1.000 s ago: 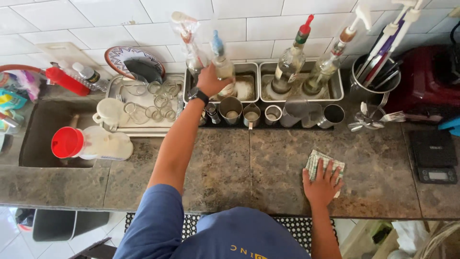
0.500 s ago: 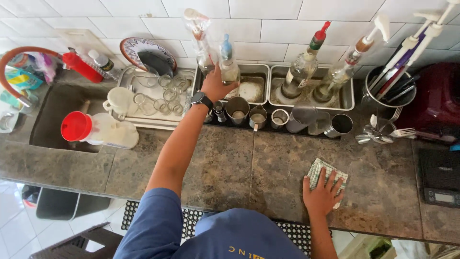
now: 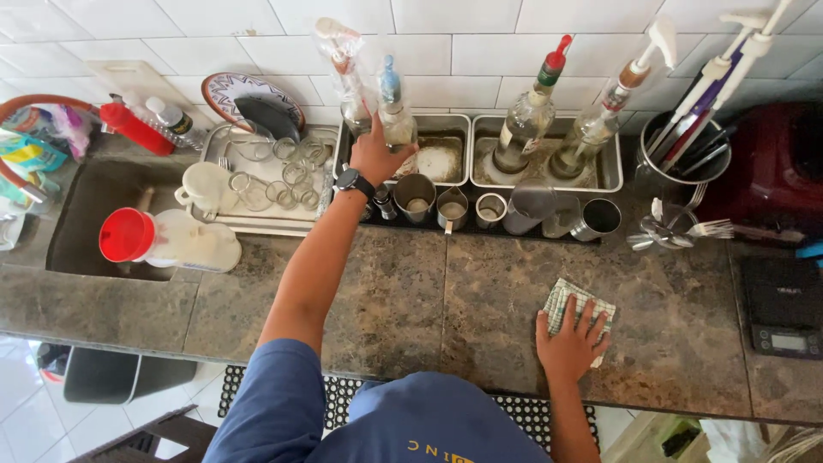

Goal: Wiping down the coffee shop counter and organizing syrup bottles.

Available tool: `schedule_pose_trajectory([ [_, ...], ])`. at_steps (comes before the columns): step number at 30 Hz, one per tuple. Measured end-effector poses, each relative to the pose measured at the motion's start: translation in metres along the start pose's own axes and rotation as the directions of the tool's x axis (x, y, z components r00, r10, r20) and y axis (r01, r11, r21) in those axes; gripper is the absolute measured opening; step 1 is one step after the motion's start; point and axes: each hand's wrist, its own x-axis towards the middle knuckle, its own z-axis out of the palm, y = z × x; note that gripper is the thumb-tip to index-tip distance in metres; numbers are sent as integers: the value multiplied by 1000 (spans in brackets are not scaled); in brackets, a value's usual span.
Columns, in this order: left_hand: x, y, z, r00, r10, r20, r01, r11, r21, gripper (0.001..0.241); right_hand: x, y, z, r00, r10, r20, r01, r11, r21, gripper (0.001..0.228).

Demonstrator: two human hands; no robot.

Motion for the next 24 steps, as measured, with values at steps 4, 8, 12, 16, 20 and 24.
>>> schedule_pose_trajectory([
  [4,-1,5,0,997,64,-40,-64,998,18,106,0,2,2,997,45,69,-47,998,38,77],
  [8,3,15,3,997,44,59,-43,999,-26,98,-1,2,3,991,63,122,-70,996,55,79],
  [12,15,15,24,985,155,70,-152,987,-44,98,0,0,1,996,54,71,-57,998,39,78],
  [16,17,34,25,981,186,62,-176,975,-139,90,0,-2,0,999,3,-47,-4,1000,-22,72],
  [20,17,45,35,984,141,109,-118,974,-192,93,0,2,8,999,16,-29,-15,1000,10,72],
  [24,23,36,52,977,112,183,-92,989,-115,115,0,-1,10,995,3,-100,-11,996,-88,70],
])
